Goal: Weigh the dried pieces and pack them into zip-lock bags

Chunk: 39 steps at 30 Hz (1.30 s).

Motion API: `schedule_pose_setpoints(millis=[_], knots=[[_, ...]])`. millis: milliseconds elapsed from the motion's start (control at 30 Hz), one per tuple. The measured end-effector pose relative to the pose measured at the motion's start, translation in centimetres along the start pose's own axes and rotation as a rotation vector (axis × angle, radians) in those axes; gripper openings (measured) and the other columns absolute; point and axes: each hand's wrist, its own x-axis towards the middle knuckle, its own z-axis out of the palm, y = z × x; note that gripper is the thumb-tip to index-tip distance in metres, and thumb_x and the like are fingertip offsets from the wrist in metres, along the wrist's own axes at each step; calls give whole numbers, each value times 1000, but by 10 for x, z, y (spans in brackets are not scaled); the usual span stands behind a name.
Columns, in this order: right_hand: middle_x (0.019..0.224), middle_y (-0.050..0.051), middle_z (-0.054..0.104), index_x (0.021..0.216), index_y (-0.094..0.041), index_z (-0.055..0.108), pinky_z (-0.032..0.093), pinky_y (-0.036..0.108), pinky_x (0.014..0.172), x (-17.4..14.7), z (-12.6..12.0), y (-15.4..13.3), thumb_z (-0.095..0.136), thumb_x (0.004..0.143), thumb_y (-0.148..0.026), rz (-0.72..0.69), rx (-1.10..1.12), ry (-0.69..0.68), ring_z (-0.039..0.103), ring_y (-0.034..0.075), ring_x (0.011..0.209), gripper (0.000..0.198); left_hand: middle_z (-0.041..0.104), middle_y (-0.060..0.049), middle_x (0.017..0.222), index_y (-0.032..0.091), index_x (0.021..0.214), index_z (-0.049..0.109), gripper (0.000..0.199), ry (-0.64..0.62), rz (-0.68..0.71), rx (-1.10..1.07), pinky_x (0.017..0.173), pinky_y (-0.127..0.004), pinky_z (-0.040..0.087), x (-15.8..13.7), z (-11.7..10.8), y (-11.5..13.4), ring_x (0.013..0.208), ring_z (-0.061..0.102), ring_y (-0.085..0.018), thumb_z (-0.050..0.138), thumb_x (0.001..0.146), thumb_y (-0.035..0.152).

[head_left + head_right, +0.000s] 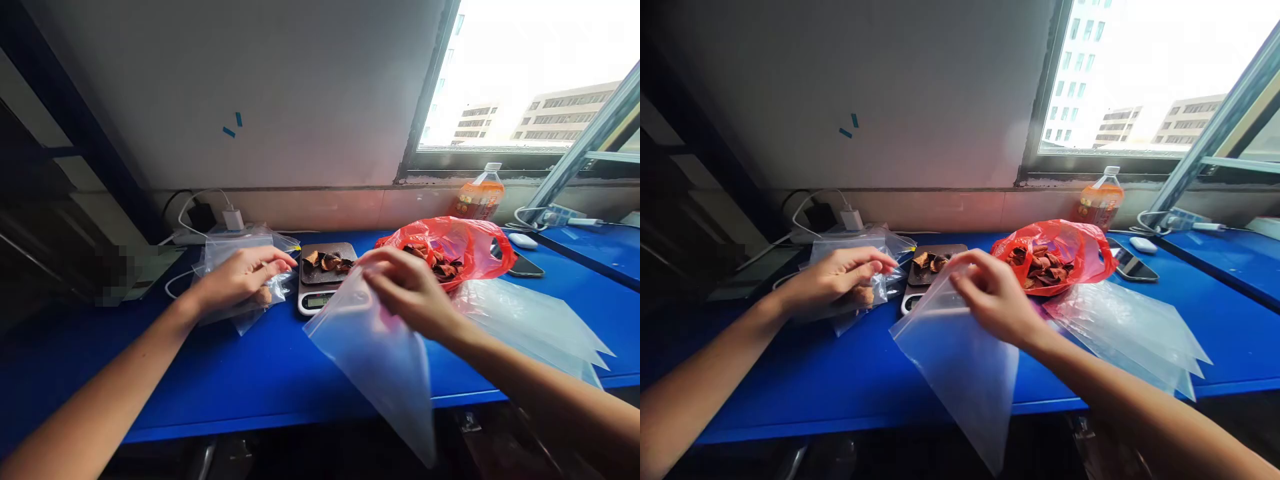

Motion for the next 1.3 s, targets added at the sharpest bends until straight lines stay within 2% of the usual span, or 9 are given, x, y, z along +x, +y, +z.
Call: schedule_pose_setpoints(millis=[33, 100, 167, 233, 400, 700, 967, 1200, 1300], knots=[[52, -7, 41, 95, -19, 60, 28, 19, 38, 5, 19, 2, 50, 92, -35, 24, 79, -60, 37, 6, 41, 19, 68, -7, 89, 19, 108, 64, 45, -113, 16, -127, 61, -29, 49, -4, 2, 8, 69, 61, -18, 41, 90, 54], [52, -7, 38, 92, -19, 60, 26, 20, 41, 10, 50, 4, 50, 90, -30, 39, 166, -161, 34, 7, 44, 14, 66, -5, 77, 17, 93, 65, 40, -304, 80, -269, 53, -24, 45, -11, 7, 21, 61, 57, -14, 44, 90, 51], [56, -6, 44, 92, -20, 59, 28, 20, 45, 6, 65, 7, 50, 89, -25, 4, 155, -210, 37, 7, 48, 11, 63, -3, 72, 16, 83, 63, 33, -428, 93, -323, 51, -21, 43, -15, 11, 29, 61, 55, -12, 49, 89, 45], [62, -4, 50, 91, -20, 57, 31, 21, 48, 0, 68, 9, 49, 88, -24, -17, 160, -222, 40, 8, 52, 9, 61, -1, 71, 16, 79, 59, 27, -483, 63, -349, 49, -19, 42, -14, 16, 31, 60, 55, -11, 52, 88, 41], [64, -3, 51, 87, -20, 50, 32, 21, 47, -5, 61, 12, 49, 89, -32, 38, 261, -116, 42, 9, 52, 12, 61, 0, 77, 19, 86, 52, 21, -403, -3, -432, 46, -18, 39, -8, 25, 23, 63, 59, -12, 56, 86, 39], [63, -4, 49, 88, -19, 50, 31, 21, 48, -11, 59, 11, 49, 90, -31, 8, 282, -106, 39, 8, 52, 12, 58, 1, 76, 17, 89, 57, 19, -533, 17, -474, 51, -18, 43, -8, 32, 24, 64, 57, -11, 58, 86, 36], [70, -1, 54, 89, -19, 52, 34, 20, 50, -10, 56, 11, 49, 91, -31, 9, 258, -97, 45, 8, 57, 12, 59, 1, 75, 16, 88, 58, 22, -511, 23, -438, 47, -17, 43, -7, 34, 22, 63, 58, -11, 63, 83, 37], [61, -5, 44, 87, -19, 50, 27, 21, 46, -10, 56, 13, 50, 91, -35, 39, 270, -116, 35, 7, 51, 17, 57, 2, 68, 14, 82, 58, 21, -552, 53, -495, 46, -17, 41, -7, 31, 22, 55, 53, -8, 61, 84, 35], [62, -4, 45, 87, -18, 50, 27, 22, 47, -10, 56, 14, 49, 91, -35, 33, 252, -109, 35, 8, 52, 18, 57, 2, 68, 14, 82, 58, 18, -549, 57, -501, 46, -17, 42, -7, 31, 23, 55, 54, -8, 59, 84, 32]])
